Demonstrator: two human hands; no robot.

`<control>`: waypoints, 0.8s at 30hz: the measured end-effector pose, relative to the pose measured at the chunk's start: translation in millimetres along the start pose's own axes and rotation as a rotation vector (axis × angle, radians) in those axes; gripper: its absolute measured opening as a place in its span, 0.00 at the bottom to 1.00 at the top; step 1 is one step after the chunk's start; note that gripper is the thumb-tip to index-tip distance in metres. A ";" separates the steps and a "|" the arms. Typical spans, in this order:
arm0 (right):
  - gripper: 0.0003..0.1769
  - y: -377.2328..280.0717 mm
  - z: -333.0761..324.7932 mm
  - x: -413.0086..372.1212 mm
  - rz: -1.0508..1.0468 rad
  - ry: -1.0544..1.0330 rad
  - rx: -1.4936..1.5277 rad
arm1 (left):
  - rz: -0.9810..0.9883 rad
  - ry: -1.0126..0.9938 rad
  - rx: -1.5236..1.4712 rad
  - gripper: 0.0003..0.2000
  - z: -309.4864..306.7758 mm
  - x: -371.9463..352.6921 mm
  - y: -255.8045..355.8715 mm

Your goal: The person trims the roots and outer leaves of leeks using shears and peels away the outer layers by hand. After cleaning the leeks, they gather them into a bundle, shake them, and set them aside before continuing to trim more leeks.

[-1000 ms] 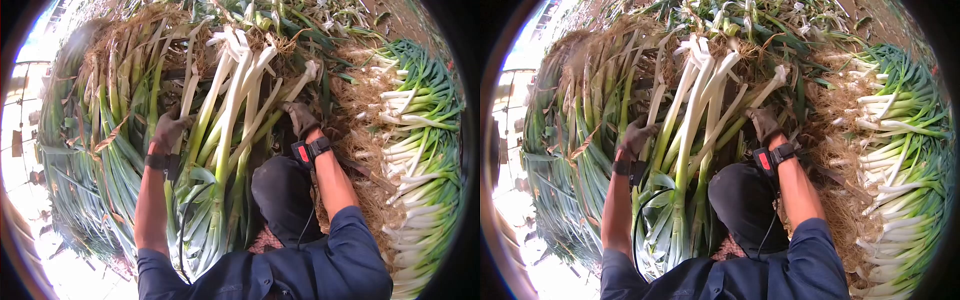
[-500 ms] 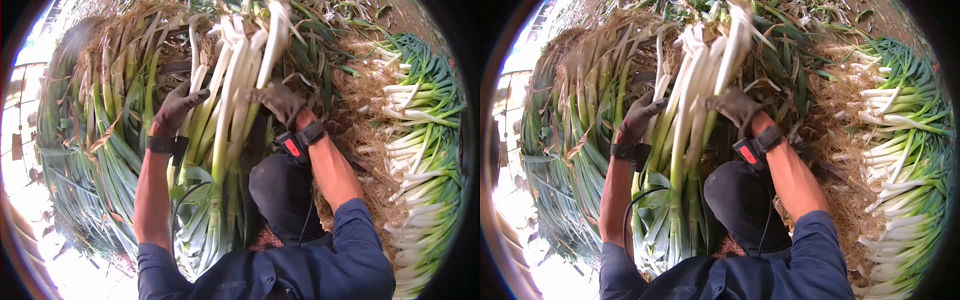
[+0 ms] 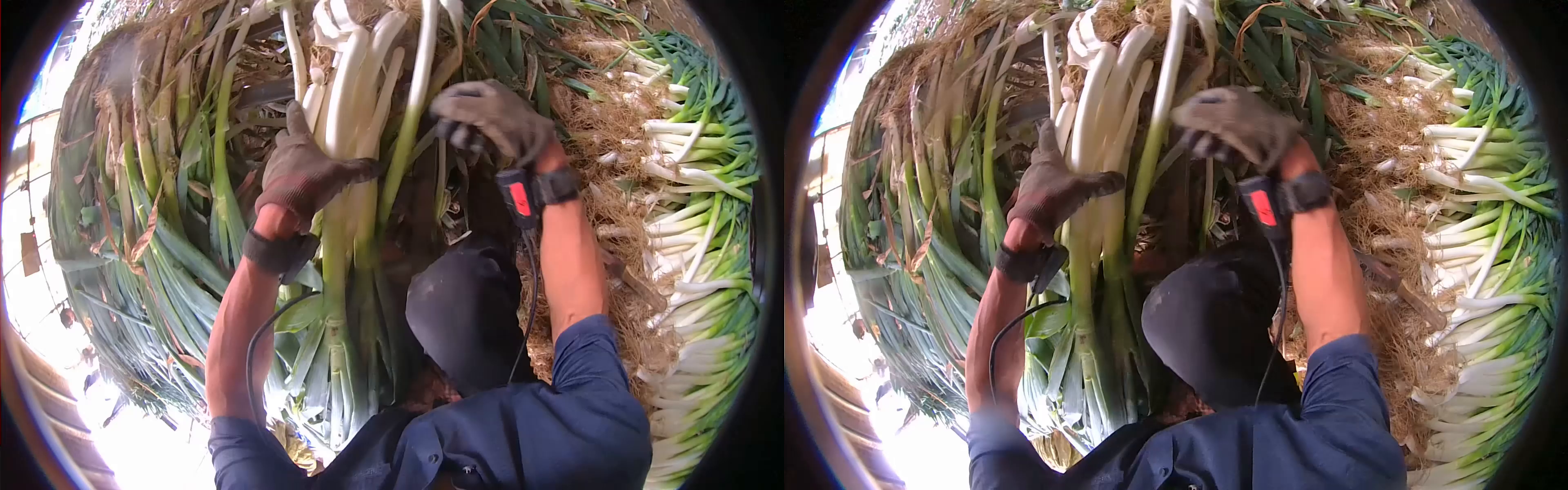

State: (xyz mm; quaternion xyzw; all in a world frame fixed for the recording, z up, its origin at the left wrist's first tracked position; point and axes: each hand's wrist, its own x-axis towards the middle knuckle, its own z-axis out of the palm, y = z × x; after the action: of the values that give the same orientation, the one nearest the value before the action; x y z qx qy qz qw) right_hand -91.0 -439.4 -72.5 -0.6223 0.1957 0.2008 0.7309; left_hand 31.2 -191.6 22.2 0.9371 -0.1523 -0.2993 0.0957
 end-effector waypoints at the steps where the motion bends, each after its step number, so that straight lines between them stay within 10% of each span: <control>1: 0.21 23.4 -15.9 -2.4 0.005 0.004 0.001 | -0.011 0.015 0.002 0.66 2.1 1.3 -1.1; 3: 0.18 91.2 -38.4 3.4 0.252 0.224 0.074 | -0.022 0.003 0.004 0.65 4.2 2.9 -1.2; 5: 0.16 186.6 -48.4 33.5 -0.662 0.147 -1.227 | 0.032 0.034 -0.050 0.63 5.3 3.4 -3.8; 7: 0.18 207.3 -17.6 68.2 -0.150 -0.122 -1.405 | 0.041 0.018 -0.114 0.61 8.5 5.4 -8.6; 13: 0.23 215.5 54.1 102.3 0.301 0.403 -0.782 | 0.117 0.085 -0.178 0.55 15.3 8.2 -15.8; 16: 0.23 231.8 56.0 112.5 0.208 0.591 -0.660 | 0.128 0.089 -0.241 0.56 11.5 3.2 -3.4; 22: 0.20 229.1 27.8 58.8 0.327 0.523 -0.246 | 0.030 0.004 -0.290 0.60 8.3 7.5 -9.8; 24: 0.19 244.4 12.4 45.2 0.331 0.508 -0.686 | 0.091 0.022 -0.296 0.61 13.8 12.8 -21.3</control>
State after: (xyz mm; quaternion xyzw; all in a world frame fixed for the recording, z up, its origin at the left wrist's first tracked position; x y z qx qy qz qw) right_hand -183.8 -389.4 -298.0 -0.8183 0.3875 0.2092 0.3694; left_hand 37.8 -177.3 -1.4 0.9080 -0.1480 -0.3035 0.2479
